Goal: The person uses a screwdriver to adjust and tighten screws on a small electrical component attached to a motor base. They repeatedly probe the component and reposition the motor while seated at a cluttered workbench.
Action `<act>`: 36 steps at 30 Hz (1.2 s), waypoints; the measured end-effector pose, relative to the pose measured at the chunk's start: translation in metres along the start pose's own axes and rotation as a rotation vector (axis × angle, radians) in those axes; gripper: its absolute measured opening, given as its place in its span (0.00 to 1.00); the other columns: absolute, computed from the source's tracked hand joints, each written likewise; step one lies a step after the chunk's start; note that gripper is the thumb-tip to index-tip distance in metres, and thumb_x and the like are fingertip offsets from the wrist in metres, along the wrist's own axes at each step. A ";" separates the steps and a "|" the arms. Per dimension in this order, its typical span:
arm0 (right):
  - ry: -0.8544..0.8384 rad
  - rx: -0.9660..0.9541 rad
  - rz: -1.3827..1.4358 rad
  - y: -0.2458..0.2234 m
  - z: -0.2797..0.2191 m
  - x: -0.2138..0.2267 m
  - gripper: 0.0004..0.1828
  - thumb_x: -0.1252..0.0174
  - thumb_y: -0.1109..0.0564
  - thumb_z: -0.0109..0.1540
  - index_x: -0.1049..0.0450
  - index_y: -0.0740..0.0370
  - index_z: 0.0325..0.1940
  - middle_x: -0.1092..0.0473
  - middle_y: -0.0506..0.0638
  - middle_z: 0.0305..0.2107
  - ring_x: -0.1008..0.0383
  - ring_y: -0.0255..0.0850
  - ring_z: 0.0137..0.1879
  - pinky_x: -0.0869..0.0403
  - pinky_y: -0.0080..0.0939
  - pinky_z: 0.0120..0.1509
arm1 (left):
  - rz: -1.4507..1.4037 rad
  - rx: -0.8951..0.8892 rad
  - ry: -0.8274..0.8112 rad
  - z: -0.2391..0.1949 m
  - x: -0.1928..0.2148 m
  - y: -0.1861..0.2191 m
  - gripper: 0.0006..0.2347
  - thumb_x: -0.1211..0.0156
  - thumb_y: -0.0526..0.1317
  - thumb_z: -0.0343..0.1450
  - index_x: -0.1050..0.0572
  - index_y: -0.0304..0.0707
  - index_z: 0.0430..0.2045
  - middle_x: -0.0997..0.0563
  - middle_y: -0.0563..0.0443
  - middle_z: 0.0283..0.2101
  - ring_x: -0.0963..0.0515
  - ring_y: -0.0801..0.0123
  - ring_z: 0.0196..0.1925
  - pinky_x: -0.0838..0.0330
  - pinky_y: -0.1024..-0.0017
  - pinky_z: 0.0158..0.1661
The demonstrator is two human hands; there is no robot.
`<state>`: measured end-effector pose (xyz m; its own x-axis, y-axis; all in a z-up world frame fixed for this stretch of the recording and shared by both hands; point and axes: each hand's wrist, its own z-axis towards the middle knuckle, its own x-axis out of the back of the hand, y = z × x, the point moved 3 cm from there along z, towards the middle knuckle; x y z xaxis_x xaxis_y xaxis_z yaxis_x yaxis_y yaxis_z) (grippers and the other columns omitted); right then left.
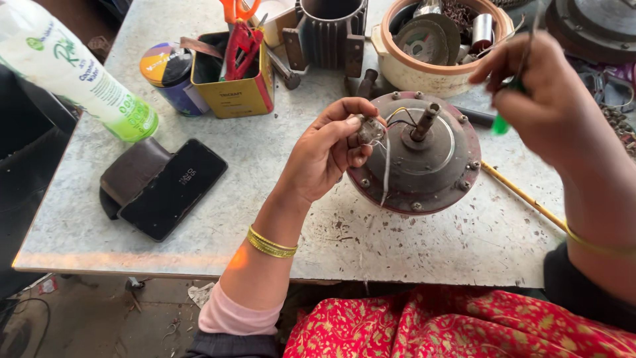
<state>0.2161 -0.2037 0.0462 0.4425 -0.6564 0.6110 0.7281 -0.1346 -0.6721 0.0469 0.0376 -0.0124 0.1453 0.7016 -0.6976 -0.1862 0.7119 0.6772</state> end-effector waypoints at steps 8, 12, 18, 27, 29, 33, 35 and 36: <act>-0.317 0.152 0.448 -0.053 -0.040 -0.035 0.37 0.46 0.64 0.65 0.49 0.64 0.77 0.18 0.55 0.41 0.16 0.36 0.38 0.19 0.35 0.40 | 0.135 -0.028 0.058 -0.004 -0.005 -0.002 0.16 0.38 0.30 0.75 0.30 0.27 0.57 0.19 0.49 0.41 0.18 0.76 0.39 0.21 0.80 0.42; -0.305 0.085 0.302 -0.044 -0.056 -0.051 0.31 0.44 0.62 0.65 0.42 0.62 0.73 0.20 0.52 0.38 0.18 0.34 0.33 0.22 0.34 0.36 | 0.103 -0.057 0.036 -0.006 0.001 -0.008 0.16 0.36 0.32 0.78 0.28 0.26 0.60 0.19 0.51 0.36 0.18 0.76 0.38 0.23 0.82 0.39; -0.201 -0.091 0.358 -0.036 -0.062 -0.067 0.12 0.39 0.60 0.65 0.28 0.63 0.52 0.23 0.49 0.32 0.22 0.36 0.38 0.23 0.35 0.40 | 0.108 -0.070 0.128 -0.004 0.000 -0.014 0.17 0.36 0.35 0.76 0.29 0.27 0.58 0.17 0.45 0.40 0.15 0.69 0.42 0.20 0.80 0.37; -0.312 0.185 0.008 -0.067 -0.075 -0.093 0.10 0.36 0.60 0.59 0.22 0.62 0.44 0.23 0.53 0.31 0.21 0.48 0.36 0.25 0.43 0.36 | 0.404 -0.147 -0.043 -0.005 0.011 0.005 0.16 0.34 0.35 0.78 0.29 0.33 0.60 0.21 0.53 0.55 0.21 0.77 0.36 0.27 0.78 0.35; -0.312 0.197 -0.037 -0.073 -0.083 -0.099 0.11 0.37 0.61 0.58 0.22 0.62 0.45 0.23 0.52 0.32 0.21 0.49 0.36 0.25 0.43 0.36 | 0.506 -0.203 -0.068 -0.004 0.020 0.008 0.15 0.33 0.36 0.79 0.27 0.34 0.59 0.20 0.54 0.56 0.21 0.78 0.36 0.27 0.78 0.36; -0.318 0.076 -0.102 -0.094 -0.092 -0.108 0.09 0.36 0.63 0.57 0.20 0.62 0.42 0.24 0.52 0.32 0.21 0.45 0.32 0.26 0.42 0.34 | 0.638 -0.341 -0.135 0.001 0.018 -0.003 0.14 0.32 0.36 0.78 0.27 0.37 0.57 0.19 0.54 0.54 0.20 0.79 0.40 0.23 0.79 0.37; -0.288 0.072 -0.111 -0.110 -0.088 -0.108 0.09 0.37 0.63 0.58 0.20 0.61 0.43 0.24 0.51 0.36 0.21 0.42 0.34 0.26 0.39 0.37 | 0.824 -0.628 -0.130 0.007 0.002 -0.021 0.16 0.31 0.38 0.78 0.29 0.49 0.58 0.21 0.62 0.56 0.18 0.84 0.49 0.19 0.82 0.43; -0.276 0.090 -0.105 -0.119 -0.083 -0.108 0.09 0.38 0.63 0.59 0.21 0.61 0.43 0.25 0.50 0.36 0.22 0.41 0.35 0.26 0.39 0.37 | 0.956 -0.720 -0.095 0.007 -0.005 -0.033 0.17 0.31 0.39 0.79 0.30 0.53 0.59 0.21 0.64 0.56 0.18 0.84 0.52 0.19 0.83 0.47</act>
<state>0.0387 -0.1784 0.0255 0.4788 -0.4140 0.7742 0.8156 -0.1164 -0.5667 0.0591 0.0105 -0.0296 -0.2825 0.9576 0.0566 -0.7536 -0.2581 0.6045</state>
